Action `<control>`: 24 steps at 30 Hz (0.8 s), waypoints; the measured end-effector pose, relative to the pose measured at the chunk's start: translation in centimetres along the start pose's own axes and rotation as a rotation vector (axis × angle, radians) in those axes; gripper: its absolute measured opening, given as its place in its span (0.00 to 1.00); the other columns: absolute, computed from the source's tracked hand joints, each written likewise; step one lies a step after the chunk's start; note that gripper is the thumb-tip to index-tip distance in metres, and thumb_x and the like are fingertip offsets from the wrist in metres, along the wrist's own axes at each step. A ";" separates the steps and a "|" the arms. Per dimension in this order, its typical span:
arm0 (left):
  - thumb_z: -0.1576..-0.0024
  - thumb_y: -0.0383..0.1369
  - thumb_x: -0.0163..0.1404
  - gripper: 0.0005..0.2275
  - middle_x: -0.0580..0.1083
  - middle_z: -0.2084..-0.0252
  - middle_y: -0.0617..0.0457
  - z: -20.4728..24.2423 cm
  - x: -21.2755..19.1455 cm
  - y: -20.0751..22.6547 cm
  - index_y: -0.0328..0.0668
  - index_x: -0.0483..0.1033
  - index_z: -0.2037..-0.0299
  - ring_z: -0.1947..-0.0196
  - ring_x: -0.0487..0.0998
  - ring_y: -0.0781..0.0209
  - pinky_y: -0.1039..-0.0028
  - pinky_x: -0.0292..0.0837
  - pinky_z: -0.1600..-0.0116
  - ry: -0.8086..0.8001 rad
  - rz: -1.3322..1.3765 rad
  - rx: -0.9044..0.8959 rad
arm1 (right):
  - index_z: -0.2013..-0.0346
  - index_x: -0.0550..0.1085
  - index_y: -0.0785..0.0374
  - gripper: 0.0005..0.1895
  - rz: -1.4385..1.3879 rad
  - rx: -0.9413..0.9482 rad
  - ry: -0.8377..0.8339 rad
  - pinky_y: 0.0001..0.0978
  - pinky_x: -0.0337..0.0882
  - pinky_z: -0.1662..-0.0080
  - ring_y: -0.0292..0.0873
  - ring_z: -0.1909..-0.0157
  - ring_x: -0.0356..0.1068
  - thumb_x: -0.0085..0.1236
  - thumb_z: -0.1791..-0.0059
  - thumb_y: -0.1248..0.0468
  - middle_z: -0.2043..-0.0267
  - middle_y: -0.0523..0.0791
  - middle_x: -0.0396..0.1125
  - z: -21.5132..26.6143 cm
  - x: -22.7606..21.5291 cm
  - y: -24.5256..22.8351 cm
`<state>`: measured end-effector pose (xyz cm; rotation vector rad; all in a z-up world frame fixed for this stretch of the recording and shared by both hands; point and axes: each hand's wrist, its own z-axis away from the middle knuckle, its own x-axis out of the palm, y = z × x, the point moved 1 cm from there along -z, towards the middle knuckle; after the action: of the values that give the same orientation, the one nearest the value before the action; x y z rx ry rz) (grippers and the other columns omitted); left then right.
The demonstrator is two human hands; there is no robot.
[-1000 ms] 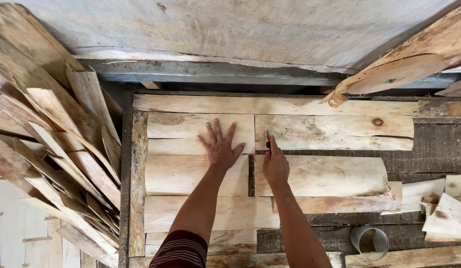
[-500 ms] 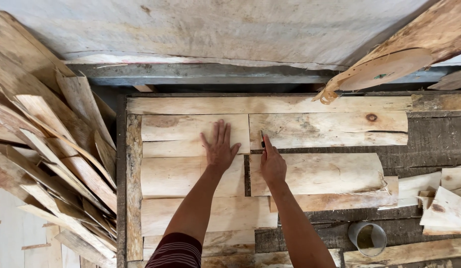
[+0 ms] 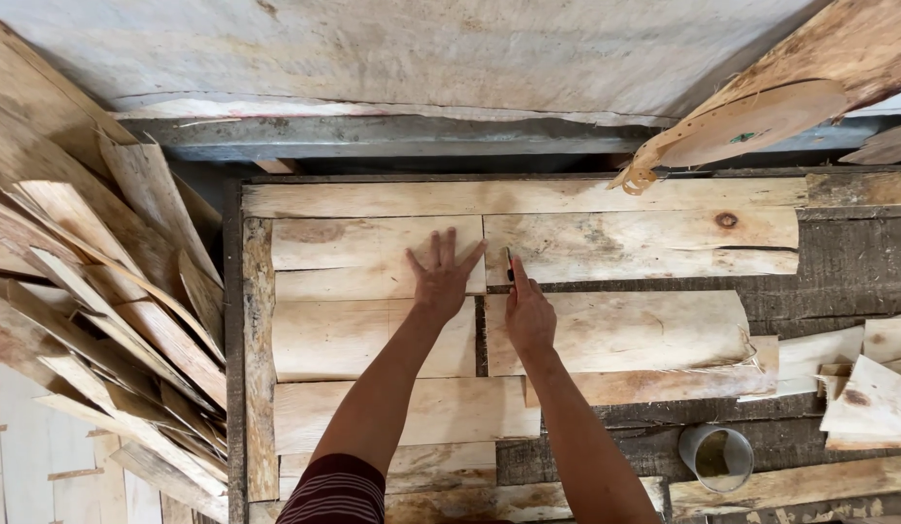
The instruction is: The person is shown cutting and organizing thin wooden veneer or bark-like strips on a workbench.
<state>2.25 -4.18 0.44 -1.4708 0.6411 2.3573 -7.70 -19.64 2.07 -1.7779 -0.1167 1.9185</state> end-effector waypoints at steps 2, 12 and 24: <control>0.38 0.28 0.43 0.38 0.32 0.19 0.42 0.3 -0.9 0.5 0.77 0.36 0.22 0.22 0.32 0.34 0.18 0.34 0.35 -0.051 -0.015 0.009 | 0.23 0.51 0.48 0.36 0.004 0.006 -0.014 0.46 0.77 0.62 0.54 0.60 0.75 0.49 0.45 0.64 0.50 0.51 0.72 -0.1 -0.1 -0.1; 0.42 0.25 0.46 0.37 0.28 0.19 0.48 0.6 0.5 -0.3 0.82 0.51 0.25 0.21 0.23 0.38 0.20 0.21 0.33 0.016 0.302 0.051 | 0.23 0.51 0.49 0.34 -0.061 0.095 -0.047 0.45 0.78 0.62 0.53 0.61 0.76 0.47 0.44 0.62 0.53 0.49 0.72 0.2 -0.3 -0.5; 0.50 0.34 0.64 0.52 0.16 0.21 0.50 1.2 -6.0 -0.2 0.84 0.36 0.24 0.22 0.13 0.43 0.26 0.21 0.30 -0.425 0.301 0.020 | 0.25 0.54 0.50 0.33 -0.074 0.039 0.051 0.48 0.77 0.64 0.56 0.62 0.75 0.48 0.45 0.63 0.48 0.50 0.71 0.6 -0.3 -0.9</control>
<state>4.03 -3.46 6.29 -0.8630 0.8082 2.7592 -8.01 -18.84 2.82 -1.7707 -0.1246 1.8103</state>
